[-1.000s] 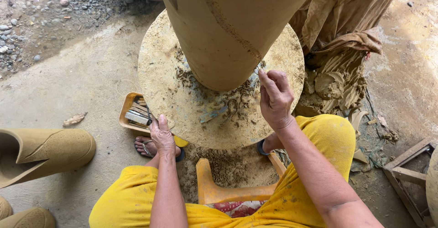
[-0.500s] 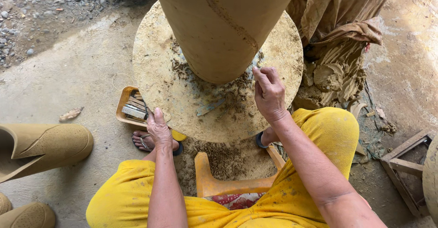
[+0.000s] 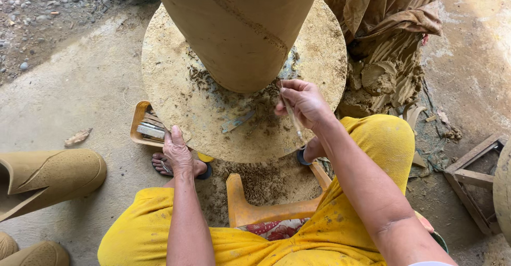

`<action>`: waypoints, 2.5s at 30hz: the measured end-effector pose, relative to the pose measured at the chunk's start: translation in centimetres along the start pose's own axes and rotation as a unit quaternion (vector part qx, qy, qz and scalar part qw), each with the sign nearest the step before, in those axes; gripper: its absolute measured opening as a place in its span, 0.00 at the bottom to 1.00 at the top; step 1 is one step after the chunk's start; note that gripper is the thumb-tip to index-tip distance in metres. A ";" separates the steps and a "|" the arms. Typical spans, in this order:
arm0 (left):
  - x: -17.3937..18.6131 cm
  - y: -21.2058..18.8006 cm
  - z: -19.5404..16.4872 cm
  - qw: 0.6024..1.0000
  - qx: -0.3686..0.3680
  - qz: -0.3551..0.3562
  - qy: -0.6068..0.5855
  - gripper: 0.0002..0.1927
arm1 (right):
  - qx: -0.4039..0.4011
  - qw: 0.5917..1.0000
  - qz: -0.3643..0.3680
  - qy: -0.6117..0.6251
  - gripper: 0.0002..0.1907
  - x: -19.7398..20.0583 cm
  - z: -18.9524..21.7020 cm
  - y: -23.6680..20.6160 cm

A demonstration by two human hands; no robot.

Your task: The person sits on a low stool and uses a small metal tool to scrape and smooth the exterior surface of a tall clay pot on a rotating wheel. They rotate the wheel with their left hand while shaping the pot with their right hand. Later, they pick up a container of tools and select a different tool.

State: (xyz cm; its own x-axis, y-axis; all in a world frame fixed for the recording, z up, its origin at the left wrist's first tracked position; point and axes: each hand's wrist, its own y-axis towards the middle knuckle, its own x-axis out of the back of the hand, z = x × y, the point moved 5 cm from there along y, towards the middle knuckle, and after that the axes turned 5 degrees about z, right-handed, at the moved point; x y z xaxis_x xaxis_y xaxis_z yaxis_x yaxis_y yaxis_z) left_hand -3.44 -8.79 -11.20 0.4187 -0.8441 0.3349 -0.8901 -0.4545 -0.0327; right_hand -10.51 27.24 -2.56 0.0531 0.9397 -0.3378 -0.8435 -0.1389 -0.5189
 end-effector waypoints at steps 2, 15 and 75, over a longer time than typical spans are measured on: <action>0.1 0.1 0.0 1.000 0.002 0.001 0.018 0.35 | 0.020 1.000 0.014 -0.006 0.12 0.8 0.2 0.6; -0.4 1.4 -0.1 0.999 0.007 0.016 -0.039 0.36 | 0.016 0.996 0.041 0.082 0.04 3.2 -0.5 3.7; -4.4 -8.9 1.8 0.989 0.104 -0.103 0.005 0.37 | 0.196 0.975 -0.100 0.035 0.06 0.7 -1.1 5.2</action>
State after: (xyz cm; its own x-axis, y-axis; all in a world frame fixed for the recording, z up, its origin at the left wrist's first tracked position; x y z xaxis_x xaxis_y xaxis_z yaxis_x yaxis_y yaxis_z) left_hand 2.93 -1.58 -14.09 0.5839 -0.7253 0.3647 -0.7301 -0.6656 -0.1548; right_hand -14.31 26.82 -6.33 0.2620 0.9102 -0.3207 -0.9515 0.1880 -0.2436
